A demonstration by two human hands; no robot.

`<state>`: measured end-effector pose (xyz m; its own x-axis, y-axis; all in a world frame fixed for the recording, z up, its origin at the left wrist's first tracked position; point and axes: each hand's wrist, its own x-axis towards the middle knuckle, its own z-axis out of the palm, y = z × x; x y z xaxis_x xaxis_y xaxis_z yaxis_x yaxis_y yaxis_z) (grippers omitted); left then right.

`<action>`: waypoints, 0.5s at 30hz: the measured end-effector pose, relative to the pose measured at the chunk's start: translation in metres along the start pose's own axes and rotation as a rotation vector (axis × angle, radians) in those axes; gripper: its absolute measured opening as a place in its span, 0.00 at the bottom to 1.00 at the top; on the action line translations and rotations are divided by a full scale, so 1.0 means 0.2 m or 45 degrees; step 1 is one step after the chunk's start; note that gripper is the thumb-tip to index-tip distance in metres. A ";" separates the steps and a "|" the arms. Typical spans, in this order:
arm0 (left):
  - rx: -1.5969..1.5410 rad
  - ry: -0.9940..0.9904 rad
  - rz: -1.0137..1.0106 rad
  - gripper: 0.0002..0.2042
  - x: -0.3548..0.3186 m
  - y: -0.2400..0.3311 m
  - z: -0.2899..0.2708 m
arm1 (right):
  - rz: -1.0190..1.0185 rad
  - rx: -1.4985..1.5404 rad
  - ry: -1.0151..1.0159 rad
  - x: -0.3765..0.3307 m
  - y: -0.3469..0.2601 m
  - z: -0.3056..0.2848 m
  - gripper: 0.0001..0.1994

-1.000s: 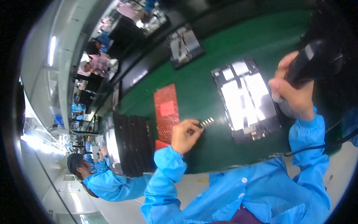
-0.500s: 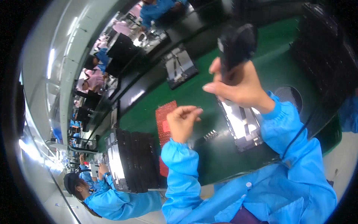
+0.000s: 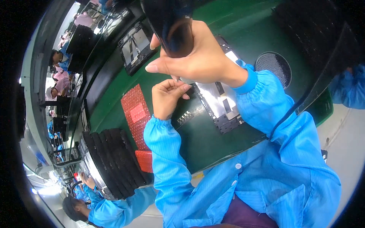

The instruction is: The person assembles internal electronic components into a tablet or screen housing by securing them with screws using an electric screwdriver.

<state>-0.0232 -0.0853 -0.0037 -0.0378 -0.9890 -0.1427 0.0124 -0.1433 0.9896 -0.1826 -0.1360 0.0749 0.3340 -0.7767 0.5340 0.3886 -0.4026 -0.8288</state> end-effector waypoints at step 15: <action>0.066 0.000 0.018 0.03 0.02 -0.06 0.03 | 0.102 -0.003 0.008 0.00 0.08 0.00 0.17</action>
<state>-0.0301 -0.0867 -0.0151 -0.0378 -0.9909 -0.1291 -0.0393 -0.1276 0.9910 -0.1757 -0.1423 0.0628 0.3588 -0.8093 0.4652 0.3593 -0.3402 -0.8690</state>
